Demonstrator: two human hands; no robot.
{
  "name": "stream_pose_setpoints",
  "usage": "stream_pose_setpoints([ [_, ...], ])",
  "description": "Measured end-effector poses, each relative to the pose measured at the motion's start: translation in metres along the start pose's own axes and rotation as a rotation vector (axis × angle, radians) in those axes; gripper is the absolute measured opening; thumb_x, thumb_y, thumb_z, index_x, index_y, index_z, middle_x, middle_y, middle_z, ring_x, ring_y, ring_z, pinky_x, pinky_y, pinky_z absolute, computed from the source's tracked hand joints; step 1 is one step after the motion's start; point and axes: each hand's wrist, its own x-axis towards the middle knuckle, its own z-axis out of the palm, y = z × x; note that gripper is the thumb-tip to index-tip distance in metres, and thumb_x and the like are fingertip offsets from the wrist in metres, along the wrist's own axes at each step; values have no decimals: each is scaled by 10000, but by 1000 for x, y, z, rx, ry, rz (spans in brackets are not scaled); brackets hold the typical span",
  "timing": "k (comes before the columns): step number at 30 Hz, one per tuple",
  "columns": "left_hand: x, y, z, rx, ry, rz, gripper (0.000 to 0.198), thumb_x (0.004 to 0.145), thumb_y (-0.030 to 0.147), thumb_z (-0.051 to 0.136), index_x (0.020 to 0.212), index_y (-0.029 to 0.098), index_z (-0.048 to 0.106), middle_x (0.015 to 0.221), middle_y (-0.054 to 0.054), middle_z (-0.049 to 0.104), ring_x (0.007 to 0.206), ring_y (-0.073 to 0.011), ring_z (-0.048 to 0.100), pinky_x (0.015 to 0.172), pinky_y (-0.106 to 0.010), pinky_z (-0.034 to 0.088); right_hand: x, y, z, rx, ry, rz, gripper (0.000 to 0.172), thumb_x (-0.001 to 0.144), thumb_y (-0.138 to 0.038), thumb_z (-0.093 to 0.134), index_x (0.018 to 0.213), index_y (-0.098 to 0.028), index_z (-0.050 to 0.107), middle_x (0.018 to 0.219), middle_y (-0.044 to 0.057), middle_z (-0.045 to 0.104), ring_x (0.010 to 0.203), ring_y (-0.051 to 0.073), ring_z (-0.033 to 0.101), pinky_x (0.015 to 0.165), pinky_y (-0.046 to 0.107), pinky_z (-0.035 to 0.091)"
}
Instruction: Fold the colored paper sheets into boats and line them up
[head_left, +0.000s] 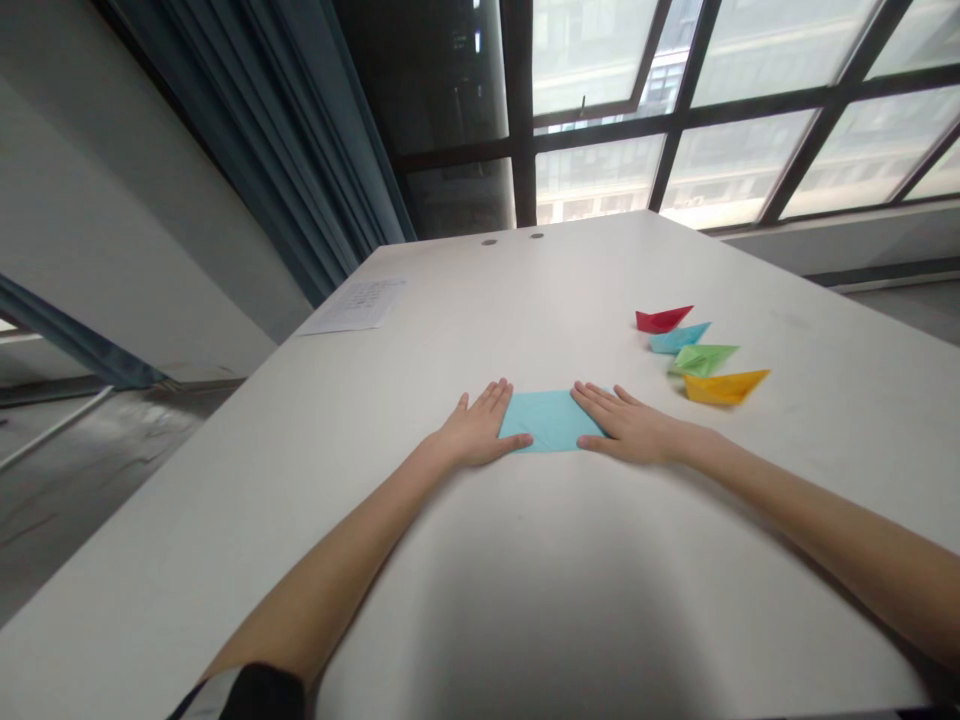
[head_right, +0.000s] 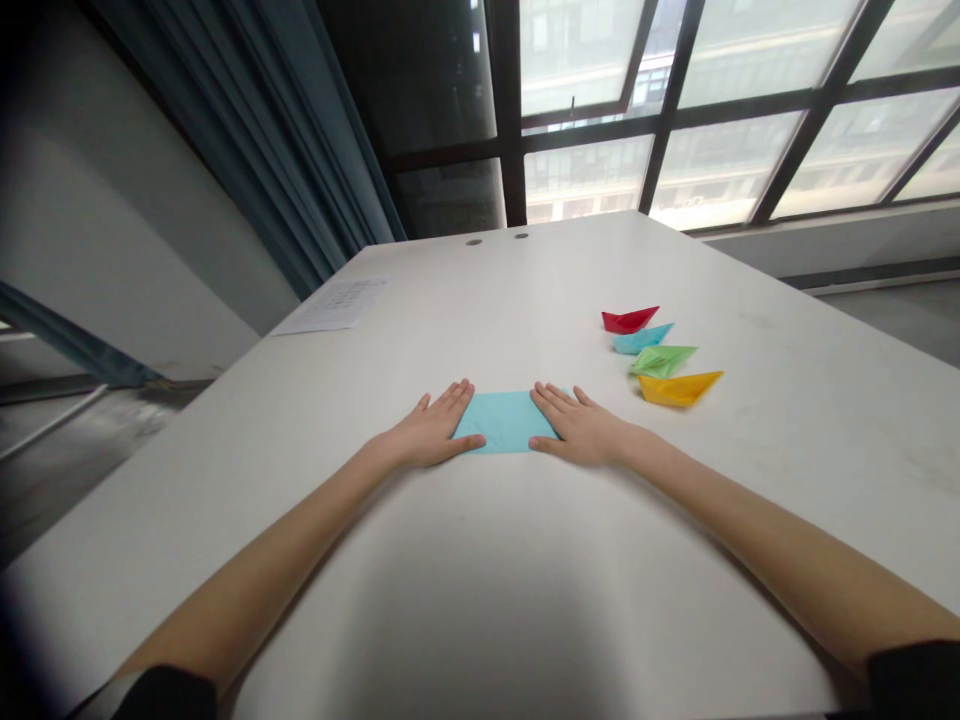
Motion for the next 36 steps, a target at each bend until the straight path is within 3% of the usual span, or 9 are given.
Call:
stream_pose_setpoints([
  [7, -3, 2, -4, -12, -21, -1, 940, 752, 739, 223, 1423, 129, -22, 1479, -133, -39, 1367, -290, -19, 1053, -557, 45, -3, -1, -12, -22, 71, -74, 899, 730, -706, 404, 1408, -141, 230, 1436, 187, 248, 1309, 356, 228, 1027, 588, 168],
  [12, -2, 0, -2, -19, -4, 11, 934, 752, 739, 227, 1424, 138, -20, 1481, -129, -33, 1366, -295, -23, 1053, -558, 43, -1, -9, -26, -25, 146, -227, 643, 764, -574, 501, 1272, -181, 471, 1260, 143, 507, 1145, 294, 450, 961, 461, 321],
  [16, -1, -1, -1, -18, -1, 14, 933, 753, 737, 226, 1423, 137, -19, 1482, -131, -32, 1365, -300, -18, 1050, -563, 44, -3, -15, -35, -25, 128, -288, 419, 804, -472, 505, 1109, -199, 594, 1054, 106, 620, 998, 255, 533, 878, 410, 368],
  [31, 0, -2, 1, -21, 1, 21, 918, 760, 728, 233, 1423, 148, -24, 1480, -129, -41, 1365, -295, -30, 1049, -563, 47, -4, -13, -42, 35, 68, -309, 280, 823, -302, 460, 1010, -213, 649, 947, 53, 687, 839, 200, 622, 801, 331, 421],
  [36, 0, -4, -2, -65, -17, 28, 909, 765, 720, 238, 1423, 152, -29, 1479, -112, -63, 1365, -282, -48, 1050, -564, 17, -4, -17, -43, -76, 94, -323, 300, 875, -279, 378, 852, -207, 667, 774, 52, 686, 747, 190, 613, 761, 323, 411],
])
